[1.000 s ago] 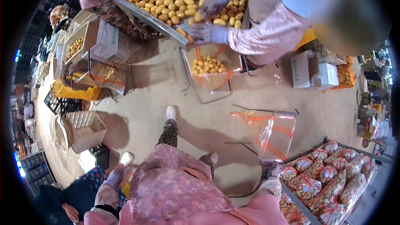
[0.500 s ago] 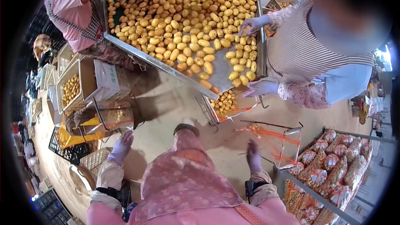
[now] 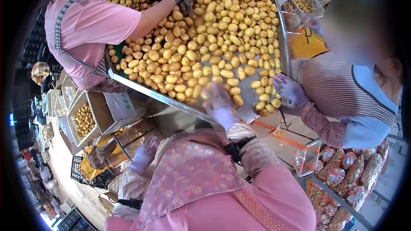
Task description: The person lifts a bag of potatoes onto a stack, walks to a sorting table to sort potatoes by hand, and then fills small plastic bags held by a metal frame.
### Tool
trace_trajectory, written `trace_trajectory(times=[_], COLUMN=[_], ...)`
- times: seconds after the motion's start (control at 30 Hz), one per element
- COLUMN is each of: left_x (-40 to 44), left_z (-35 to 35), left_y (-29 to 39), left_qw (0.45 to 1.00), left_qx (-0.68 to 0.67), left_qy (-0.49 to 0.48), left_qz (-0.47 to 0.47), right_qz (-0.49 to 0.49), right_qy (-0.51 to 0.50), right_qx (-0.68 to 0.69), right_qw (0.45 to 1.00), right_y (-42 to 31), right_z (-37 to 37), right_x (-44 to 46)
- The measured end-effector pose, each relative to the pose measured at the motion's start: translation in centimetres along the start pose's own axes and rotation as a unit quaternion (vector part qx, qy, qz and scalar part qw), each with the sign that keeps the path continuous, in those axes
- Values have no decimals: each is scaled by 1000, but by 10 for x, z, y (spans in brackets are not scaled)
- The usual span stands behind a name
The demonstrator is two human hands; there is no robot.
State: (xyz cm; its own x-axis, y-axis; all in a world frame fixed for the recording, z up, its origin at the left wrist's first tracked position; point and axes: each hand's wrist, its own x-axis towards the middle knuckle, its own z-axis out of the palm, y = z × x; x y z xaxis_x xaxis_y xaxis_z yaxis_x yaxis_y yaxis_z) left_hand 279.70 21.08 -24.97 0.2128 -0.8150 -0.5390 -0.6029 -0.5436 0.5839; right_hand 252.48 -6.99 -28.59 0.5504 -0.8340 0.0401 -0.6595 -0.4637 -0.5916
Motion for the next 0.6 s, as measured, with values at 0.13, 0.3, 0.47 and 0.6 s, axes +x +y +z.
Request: trace_trajectory(times=[0.13,0.3,0.47,0.6], left_x=[28,83,181,229], left_z=[-43,-85,-79,-71], left_y=[0,37,96,111], left_qw=[998,995,938,894], left_qx=[40,-12,109,247], left_qy=[40,72,56,-26], left_qz=[26,67,324,372], right_qz=[-204,18,58,29], right_qy=[-93,-29,-44,75], right_qx=[-56,-144,-97,-15], right_qw=[973,989,993,997], right_y=[55,84,57,25], right_z=[-6,-27,5,-16], right_x=[-7,-38,-56,35])
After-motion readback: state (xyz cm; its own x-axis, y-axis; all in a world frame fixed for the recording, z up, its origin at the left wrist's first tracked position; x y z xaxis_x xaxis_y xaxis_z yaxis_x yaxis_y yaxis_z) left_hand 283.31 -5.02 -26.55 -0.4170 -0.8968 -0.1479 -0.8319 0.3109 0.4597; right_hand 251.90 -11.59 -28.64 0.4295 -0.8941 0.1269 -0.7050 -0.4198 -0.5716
